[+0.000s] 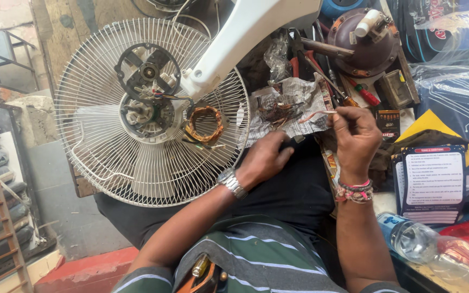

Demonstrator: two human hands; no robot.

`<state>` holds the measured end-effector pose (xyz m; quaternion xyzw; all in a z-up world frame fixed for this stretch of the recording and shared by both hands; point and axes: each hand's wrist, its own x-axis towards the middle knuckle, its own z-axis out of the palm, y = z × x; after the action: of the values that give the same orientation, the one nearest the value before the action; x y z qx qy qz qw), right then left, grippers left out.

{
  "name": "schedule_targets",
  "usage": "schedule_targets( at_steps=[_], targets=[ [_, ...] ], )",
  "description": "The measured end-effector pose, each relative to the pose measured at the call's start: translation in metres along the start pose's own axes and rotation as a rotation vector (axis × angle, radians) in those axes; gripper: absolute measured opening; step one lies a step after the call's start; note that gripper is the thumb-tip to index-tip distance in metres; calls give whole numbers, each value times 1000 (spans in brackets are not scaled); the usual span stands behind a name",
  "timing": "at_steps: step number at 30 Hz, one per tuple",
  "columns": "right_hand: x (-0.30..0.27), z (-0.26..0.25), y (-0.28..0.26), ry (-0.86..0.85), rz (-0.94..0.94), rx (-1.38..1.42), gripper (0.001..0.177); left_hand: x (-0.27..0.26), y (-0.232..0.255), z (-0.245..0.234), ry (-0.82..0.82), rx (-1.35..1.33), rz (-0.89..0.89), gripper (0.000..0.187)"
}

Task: The person disassembles a white table fan by removing the front grille and motor housing. They unwrap a small component from a paper packet and strip the insulation from a short length of wire using a tool.

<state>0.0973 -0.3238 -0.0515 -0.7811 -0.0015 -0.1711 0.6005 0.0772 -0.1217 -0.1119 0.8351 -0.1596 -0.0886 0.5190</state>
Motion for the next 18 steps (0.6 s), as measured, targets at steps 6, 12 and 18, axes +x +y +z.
schedule_targets(
  at_steps=[6,12,18],
  targets=[
    [-21,18,-28,-88,15,108,9,-10,30,-32,47,-739,-308,36],
    [-34,35,-43,-175,22,214,11,-25,52,-58,154,-681,-288,25],
    [-35,36,-38,-219,301,408,17,-37,57,-70,163,-670,-285,22]
  ],
)
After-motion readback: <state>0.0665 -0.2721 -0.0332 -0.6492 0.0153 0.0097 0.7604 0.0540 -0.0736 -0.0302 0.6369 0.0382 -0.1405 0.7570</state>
